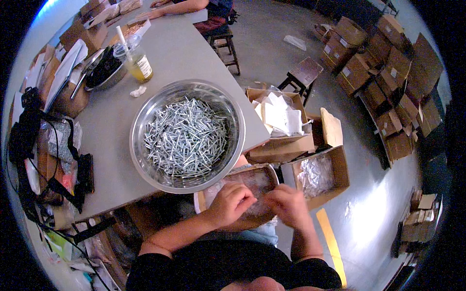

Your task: The person sits at a table in a warehouse and repeatedly picks small silver metal pieces from a large metal bowl. They place the pieces into small plastic bags and then put the bags into a cardboard box. Another person is visible in the background working at a separate station.

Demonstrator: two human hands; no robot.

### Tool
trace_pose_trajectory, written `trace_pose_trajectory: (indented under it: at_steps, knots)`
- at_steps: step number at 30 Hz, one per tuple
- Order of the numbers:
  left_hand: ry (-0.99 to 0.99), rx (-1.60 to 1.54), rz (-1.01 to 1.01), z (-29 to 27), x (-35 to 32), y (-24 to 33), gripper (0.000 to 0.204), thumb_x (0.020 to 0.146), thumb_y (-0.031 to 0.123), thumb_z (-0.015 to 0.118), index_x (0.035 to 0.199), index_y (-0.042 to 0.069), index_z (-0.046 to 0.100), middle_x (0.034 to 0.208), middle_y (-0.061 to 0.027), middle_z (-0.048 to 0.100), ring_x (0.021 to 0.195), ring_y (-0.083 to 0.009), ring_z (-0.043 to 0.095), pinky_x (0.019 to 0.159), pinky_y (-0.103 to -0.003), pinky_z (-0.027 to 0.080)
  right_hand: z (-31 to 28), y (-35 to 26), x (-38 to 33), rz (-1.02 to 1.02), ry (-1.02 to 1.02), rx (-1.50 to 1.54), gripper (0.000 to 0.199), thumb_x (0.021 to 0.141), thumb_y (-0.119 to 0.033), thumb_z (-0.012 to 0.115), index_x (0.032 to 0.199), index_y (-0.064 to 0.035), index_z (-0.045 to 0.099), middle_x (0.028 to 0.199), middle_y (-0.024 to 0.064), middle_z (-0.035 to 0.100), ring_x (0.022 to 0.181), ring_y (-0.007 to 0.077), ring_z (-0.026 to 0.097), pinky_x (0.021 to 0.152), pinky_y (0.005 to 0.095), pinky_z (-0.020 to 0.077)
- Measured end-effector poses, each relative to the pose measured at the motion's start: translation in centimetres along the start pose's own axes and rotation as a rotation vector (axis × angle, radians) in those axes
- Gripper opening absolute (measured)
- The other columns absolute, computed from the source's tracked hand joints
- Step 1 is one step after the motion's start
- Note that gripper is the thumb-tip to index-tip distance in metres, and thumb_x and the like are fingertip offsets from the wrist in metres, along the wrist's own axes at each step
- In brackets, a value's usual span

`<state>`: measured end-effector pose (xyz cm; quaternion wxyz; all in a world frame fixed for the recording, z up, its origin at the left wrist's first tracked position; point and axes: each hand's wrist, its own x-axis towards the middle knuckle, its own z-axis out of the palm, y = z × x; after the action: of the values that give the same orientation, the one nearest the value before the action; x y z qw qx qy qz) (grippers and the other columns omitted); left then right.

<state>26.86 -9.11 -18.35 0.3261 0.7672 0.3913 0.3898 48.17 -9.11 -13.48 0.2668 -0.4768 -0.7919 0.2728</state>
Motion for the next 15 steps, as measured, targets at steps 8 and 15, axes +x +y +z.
trace_pose_trajectory:
  at_steps: [8, 15]
  knots:
    - [-0.334, 0.218, 0.169, 4.1, -0.8, -3.5, 0.019, 0.078, 0.016, 0.067, 0.090, 0.004, 0.059, 0.094, -0.0115, 0.056, 0.093, -0.0300, 0.057, 0.076, -0.041, 0.051, -9.4, 0.8, -4.2, 0.130, 0.620, -0.215, 0.031, 0.067, 0.000, 0.075, 0.096, 0.0014, 0.064, 0.094, 0.0105, 0.060, 0.081, 0.0200, 0.058, 0.073, 0.0300, 0.0474]
    - [-0.574, 0.447, 0.141, 6.9, -1.1, -3.2, 0.021, 0.080, 0.016, 0.054, 0.098, 0.005, 0.058, 0.100, -0.0127, 0.056, 0.099, -0.0307, 0.056, 0.088, -0.042, 0.047, -10.3, -11.4, 0.0, -1.710, 1.004, 0.761, 0.047, 0.083, -0.028, 0.072, 0.118, -0.0016, 0.053, 0.109, 0.0187, 0.060, 0.092, 0.0381, 0.062, 0.086, 0.0481, 0.0487]
